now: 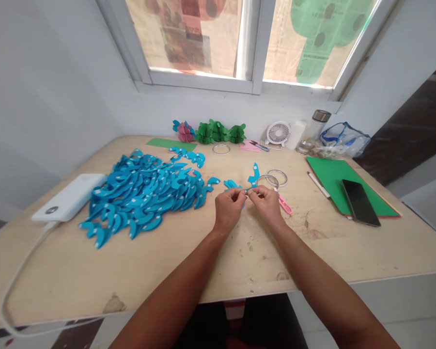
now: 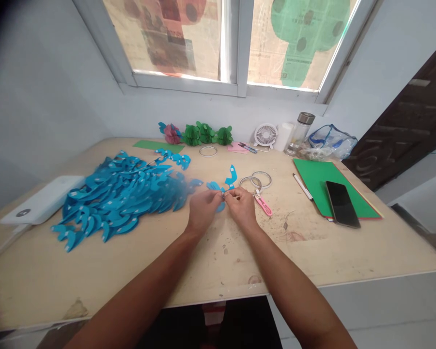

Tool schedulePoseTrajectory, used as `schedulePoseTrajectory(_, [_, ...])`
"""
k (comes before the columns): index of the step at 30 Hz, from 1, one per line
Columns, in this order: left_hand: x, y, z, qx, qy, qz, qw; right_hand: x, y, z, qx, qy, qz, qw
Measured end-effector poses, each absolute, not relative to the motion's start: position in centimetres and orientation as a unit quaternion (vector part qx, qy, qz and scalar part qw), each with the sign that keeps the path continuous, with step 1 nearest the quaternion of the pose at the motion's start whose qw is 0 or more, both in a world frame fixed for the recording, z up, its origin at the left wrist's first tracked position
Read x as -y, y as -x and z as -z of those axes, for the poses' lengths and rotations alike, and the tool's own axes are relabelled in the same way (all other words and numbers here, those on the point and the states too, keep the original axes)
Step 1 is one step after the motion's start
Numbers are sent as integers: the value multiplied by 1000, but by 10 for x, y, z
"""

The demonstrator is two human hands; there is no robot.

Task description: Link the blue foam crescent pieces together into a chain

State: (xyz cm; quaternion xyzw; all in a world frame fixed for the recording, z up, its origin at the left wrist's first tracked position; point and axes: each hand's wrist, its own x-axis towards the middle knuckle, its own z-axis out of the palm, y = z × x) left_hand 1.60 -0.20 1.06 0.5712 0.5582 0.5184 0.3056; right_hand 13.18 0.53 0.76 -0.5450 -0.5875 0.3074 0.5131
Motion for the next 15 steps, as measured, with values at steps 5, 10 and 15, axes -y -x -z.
schedulePoseTrajectory(5, [3,-16,-12,-546,-561,-537,315,-4,-130,-9,526,525,-406,532])
schedulePoseTrajectory(10, [1,-13,-12,-543,-548,-549,321,-3,-132,-14,494,535,-421,541])
schedulePoseTrajectory(15, [-3,-11,-7,-535,-510,-567,363,-3,-137,-21,461,566,-415,544])
